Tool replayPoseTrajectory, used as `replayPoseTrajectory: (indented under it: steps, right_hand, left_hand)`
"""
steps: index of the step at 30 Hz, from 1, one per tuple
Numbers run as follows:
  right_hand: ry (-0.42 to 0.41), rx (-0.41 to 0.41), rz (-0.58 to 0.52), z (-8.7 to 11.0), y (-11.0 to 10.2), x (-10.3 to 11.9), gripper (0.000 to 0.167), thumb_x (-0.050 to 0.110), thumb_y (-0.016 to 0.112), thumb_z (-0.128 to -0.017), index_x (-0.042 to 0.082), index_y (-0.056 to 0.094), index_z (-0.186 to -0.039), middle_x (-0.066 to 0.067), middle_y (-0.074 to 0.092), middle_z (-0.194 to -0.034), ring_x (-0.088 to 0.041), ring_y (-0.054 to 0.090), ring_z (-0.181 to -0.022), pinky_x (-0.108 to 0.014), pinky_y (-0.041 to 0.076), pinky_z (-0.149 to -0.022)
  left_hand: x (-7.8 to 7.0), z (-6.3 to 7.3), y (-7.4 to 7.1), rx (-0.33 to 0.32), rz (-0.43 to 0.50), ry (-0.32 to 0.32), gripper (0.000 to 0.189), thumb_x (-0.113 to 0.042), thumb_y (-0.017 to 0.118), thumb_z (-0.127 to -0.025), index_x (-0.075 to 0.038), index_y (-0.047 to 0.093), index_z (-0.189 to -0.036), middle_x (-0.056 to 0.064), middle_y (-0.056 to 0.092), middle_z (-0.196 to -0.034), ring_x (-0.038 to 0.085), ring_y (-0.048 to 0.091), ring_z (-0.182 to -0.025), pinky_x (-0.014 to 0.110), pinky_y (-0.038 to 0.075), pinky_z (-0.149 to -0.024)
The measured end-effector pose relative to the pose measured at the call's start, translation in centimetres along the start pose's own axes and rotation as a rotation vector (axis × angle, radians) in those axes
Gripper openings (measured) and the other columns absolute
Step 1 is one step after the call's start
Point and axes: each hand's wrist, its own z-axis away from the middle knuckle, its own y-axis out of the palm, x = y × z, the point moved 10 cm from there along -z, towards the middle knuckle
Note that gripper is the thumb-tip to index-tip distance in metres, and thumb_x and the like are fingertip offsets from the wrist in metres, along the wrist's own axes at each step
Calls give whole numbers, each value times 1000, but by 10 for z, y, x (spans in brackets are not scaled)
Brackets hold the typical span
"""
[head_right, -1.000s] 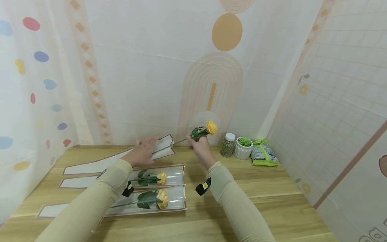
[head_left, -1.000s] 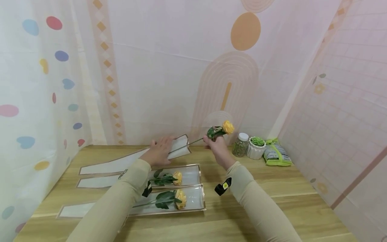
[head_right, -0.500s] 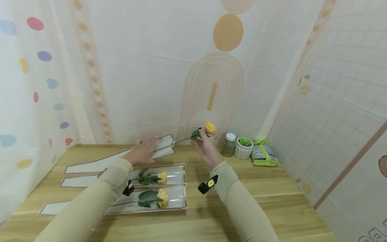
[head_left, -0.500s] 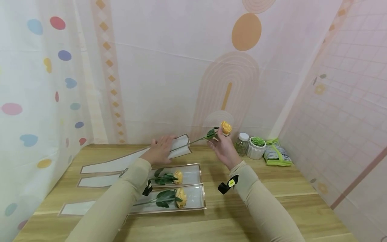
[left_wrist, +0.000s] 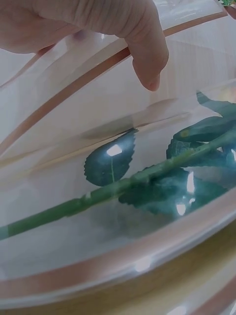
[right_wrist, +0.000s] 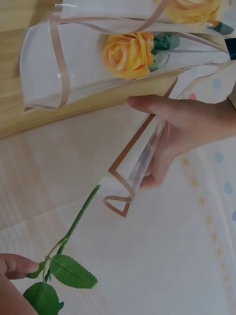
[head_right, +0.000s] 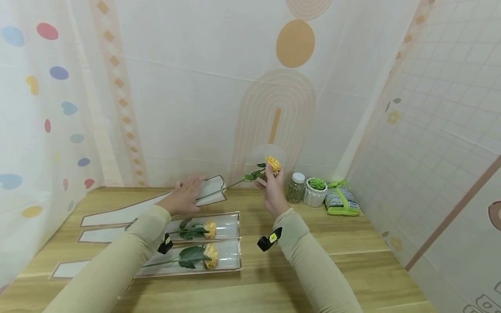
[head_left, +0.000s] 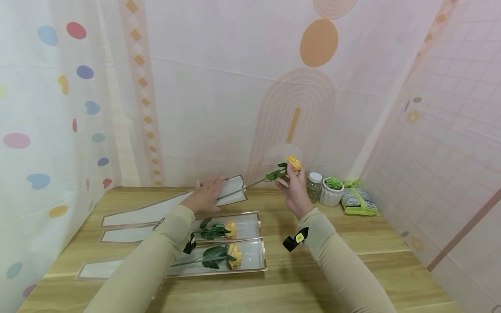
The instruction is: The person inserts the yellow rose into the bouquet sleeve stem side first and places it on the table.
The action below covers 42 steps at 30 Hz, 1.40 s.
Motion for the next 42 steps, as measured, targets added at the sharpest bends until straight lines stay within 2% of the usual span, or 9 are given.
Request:
replayPoseTrajectory:
  steps: [6,14,21,30,35,42]
  right_hand:
    - [-34,-19,38,0,-4,7,42,27,47,-108,10,37,-145,-3,49,-122,-18,53,-103,-29,50,-79]
    - [-70,-5,90,1,-8,17,60,24,50,-108,13,19,-158,-7,43,-136,-17,53,-108,-29,50,-78]
    - [-70,-8,121,-1,-10,20,47,20,51,-107,11,33,-149,-7,45,-134,-16,51,-113,-28,49,-78]
    - [-54,-6,142,-1,-11,19,46,17,54,-106,9,34,-147,-7,45,-133,-19,50,-114,-28,49,-78]
    - [-46,1,164,0,-10,17,45,16,54,-106,7,35,-145,-8,46,-131,-18,51,-111,-29,49,-80]
    - [-18,20,221,0,-13,15,34,13,57,-104,9,43,-134,-6,47,-122,-14,52,-104,-29,46,-84]
  left_hand:
    - [3,0,3,11,-5,-2,97,-16,85,-78,-11,22,-152,19,35,-150,43,35,-137,63,28,-97]
    - [3,1,3,2,-6,-3,97,-16,86,-77,-9,24,-152,18,36,-149,41,38,-134,64,29,-97]
    - [3,-1,5,24,-6,-13,96,-17,84,-80,-9,23,-154,21,33,-154,45,31,-142,67,26,-101]
    - [2,-5,6,17,-7,-10,97,-19,85,-79,-9,24,-154,19,36,-151,40,35,-138,62,29,-97]
    - [1,-5,4,5,-14,-4,97,-19,86,-78,-11,25,-153,17,40,-146,36,38,-131,57,31,-90]
    - [1,-3,3,22,-12,-10,95,-18,84,-79,-10,24,-152,19,39,-147,39,38,-134,60,30,-94]
